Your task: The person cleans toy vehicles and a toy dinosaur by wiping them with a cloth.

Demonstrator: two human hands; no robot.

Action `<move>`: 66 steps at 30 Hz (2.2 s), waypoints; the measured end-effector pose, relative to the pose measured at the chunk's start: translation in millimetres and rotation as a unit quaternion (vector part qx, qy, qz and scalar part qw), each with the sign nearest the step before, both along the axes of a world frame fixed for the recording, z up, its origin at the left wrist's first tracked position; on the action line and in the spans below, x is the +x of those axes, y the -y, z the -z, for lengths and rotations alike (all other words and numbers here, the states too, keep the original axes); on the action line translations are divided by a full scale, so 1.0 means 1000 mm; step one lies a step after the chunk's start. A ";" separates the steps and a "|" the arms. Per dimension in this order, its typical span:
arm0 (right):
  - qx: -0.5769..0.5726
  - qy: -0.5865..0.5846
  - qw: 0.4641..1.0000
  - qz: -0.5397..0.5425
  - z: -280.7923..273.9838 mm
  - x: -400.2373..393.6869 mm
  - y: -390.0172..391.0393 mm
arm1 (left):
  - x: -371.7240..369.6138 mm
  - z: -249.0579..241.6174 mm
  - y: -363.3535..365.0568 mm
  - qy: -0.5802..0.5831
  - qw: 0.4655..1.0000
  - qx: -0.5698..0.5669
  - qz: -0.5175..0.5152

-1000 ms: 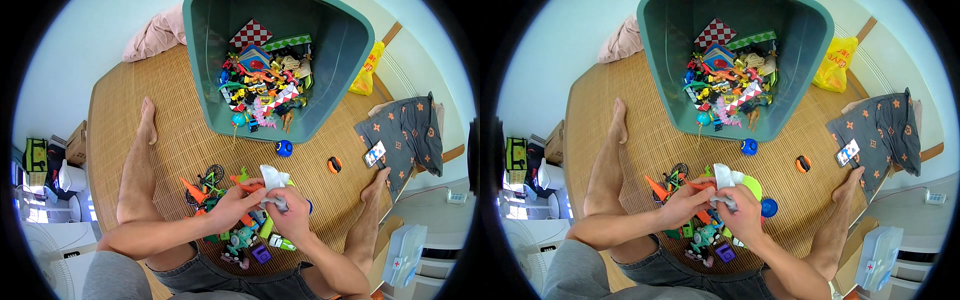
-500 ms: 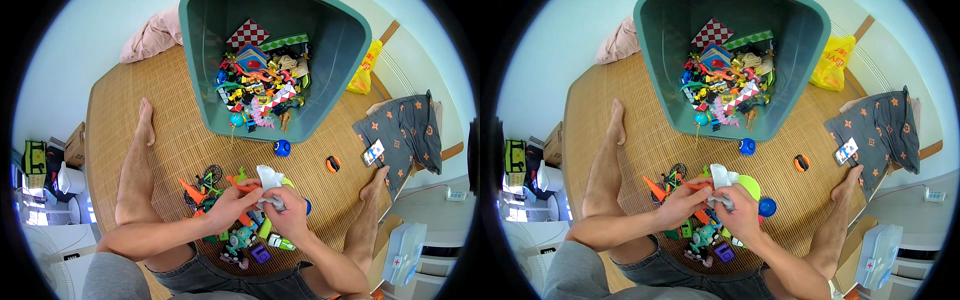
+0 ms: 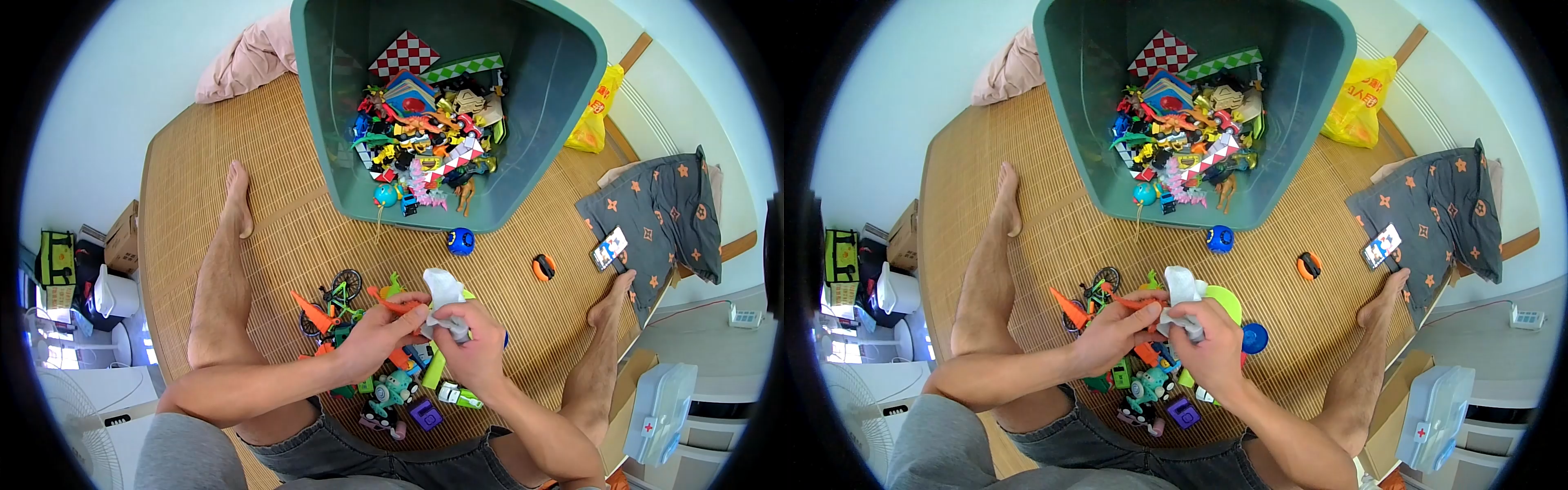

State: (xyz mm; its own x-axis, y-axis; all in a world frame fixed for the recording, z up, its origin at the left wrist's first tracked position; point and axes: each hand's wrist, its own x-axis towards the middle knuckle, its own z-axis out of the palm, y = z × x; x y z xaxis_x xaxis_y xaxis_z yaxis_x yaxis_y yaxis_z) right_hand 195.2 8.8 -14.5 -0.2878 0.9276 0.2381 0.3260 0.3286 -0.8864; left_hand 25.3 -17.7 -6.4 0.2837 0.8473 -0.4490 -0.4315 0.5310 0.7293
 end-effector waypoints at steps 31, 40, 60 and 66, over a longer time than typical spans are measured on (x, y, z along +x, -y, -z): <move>-0.228 -0.131 0.964 0.030 0.014 0.000 -0.001 | -0.004 0.001 -0.002 0.075 0.988 -0.020 -0.134; -0.300 -0.244 0.921 0.044 0.018 0.000 -0.002 | -0.005 -0.001 -0.003 0.094 0.982 0.004 -0.166; -0.333 -0.311 0.879 0.141 0.027 0.006 -0.008 | -0.002 -0.004 -0.004 -0.146 0.978 0.096 -0.117; -0.283 -0.318 0.902 0.071 0.013 0.003 -0.005 | -0.003 -0.001 0.002 -0.144 0.982 0.112 0.044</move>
State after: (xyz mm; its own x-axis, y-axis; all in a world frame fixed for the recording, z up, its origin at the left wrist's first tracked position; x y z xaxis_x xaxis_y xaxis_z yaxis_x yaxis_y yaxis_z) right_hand 198.5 13.4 -27.7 -0.1277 0.9694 -0.2098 -0.3053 -0.2397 -0.9216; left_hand 22.6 -20.0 -5.2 0.2494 0.9118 -0.3261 -0.1501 0.3691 0.9172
